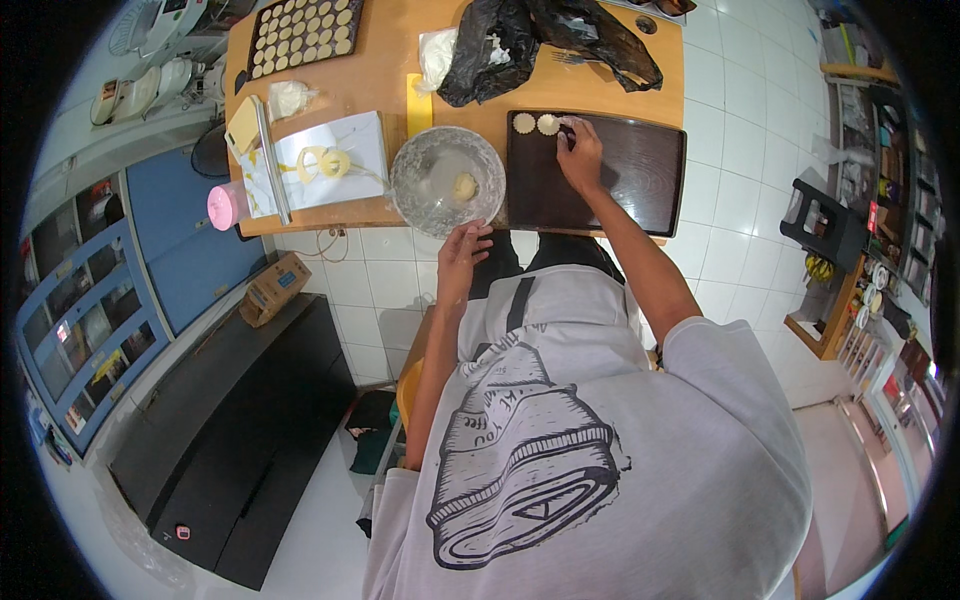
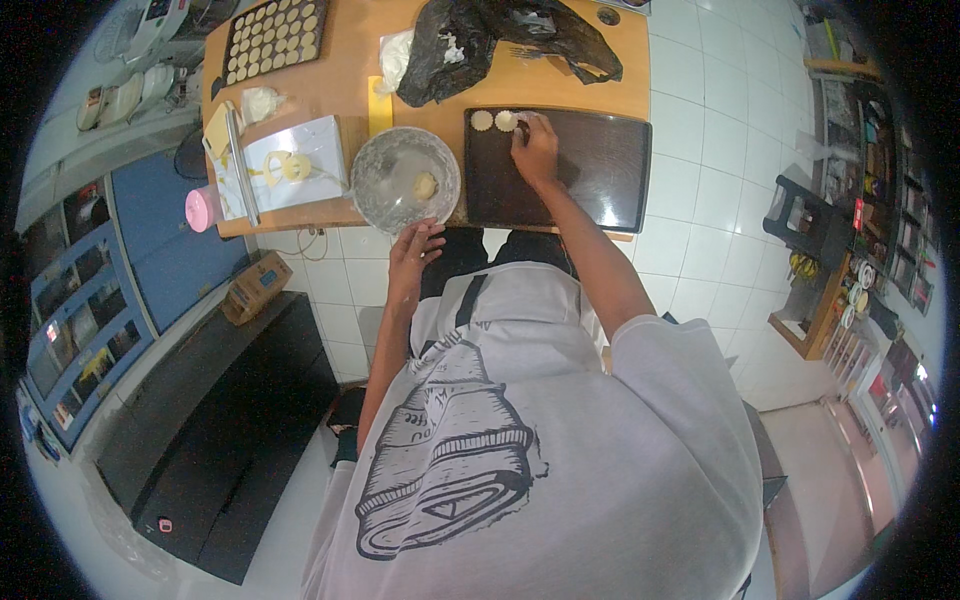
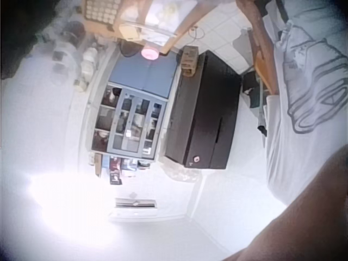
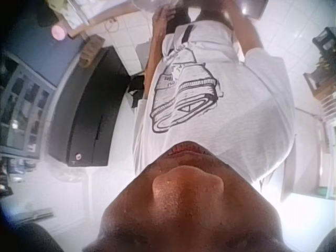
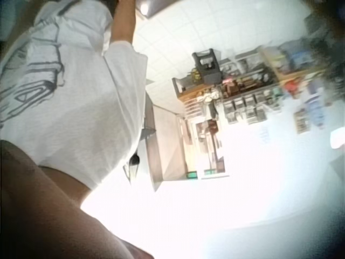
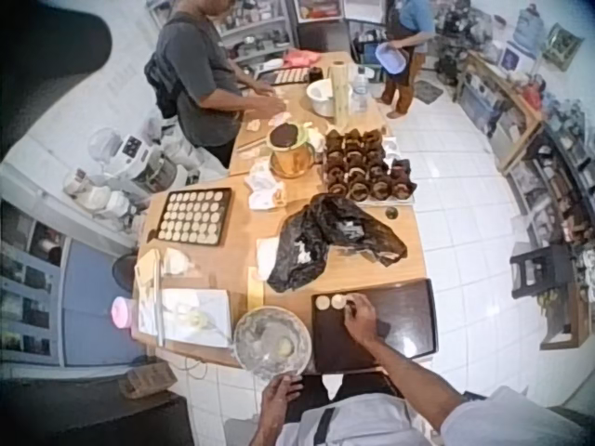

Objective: The person uses a rolling pin to flatten pieces of dough on a board, then rolls small portions into balls by hand and places them onto a baking tray.

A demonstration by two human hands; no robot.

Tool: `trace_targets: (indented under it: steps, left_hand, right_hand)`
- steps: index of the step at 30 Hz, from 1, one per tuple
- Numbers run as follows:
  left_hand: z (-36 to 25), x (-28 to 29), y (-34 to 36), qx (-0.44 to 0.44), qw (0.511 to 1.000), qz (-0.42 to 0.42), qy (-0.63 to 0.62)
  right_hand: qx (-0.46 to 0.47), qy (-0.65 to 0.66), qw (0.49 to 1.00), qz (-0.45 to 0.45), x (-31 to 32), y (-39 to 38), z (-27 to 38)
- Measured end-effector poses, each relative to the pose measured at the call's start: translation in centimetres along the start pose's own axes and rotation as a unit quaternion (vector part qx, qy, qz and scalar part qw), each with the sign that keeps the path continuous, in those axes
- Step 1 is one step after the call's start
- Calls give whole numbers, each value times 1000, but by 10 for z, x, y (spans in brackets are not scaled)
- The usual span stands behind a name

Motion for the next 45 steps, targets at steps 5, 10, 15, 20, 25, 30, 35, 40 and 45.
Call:
trace_targets:
  steps: [5,10,15,20,25,30,35,40,45]
  left_hand:
    - [7,1,-1,3,1000,-2,-4]
    - [11,-3,-4,9,1000,2,7]
    - [17,2,-8,16,1000,-3,17]
    - [17,3,-9,18,1000,-3,22]
    - [13,0,-12,19,1000,-4,24]
    - [14,0,-11,19,999,-7,27]
    - [13,0,-11,15,1000,-4,26]
    - [8,-4,-10,9,1000,-4,26]
    - [2,-6,-4,-13,1000,4,19]
  right_hand:
    - [9,-30,999,37,0,-8,9]
    - [48,-80,995,31,-11,-6,8]
    - [43,-103,993,28,-16,-6,2]
    - [46,-119,991,32,-18,-6,1]
    - [51,-133,989,36,-17,-5,5]
    - [45,-154,986,46,-19,-4,2]
    - [38,-164,984,52,-19,-4,0]
    - [57,-111,991,44,-12,-3,5]
    - [40,-48,996,71,2,-13,2]
Point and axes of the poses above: each hand's wrist, its own y-axis towards the middle knuckle, its own x-axis out of the back of the hand, z = x × y, the point moved 5 cm from there along y, towards the middle knuckle, and after that the axes turned 3 degrees about y, right-handed, at the moved point
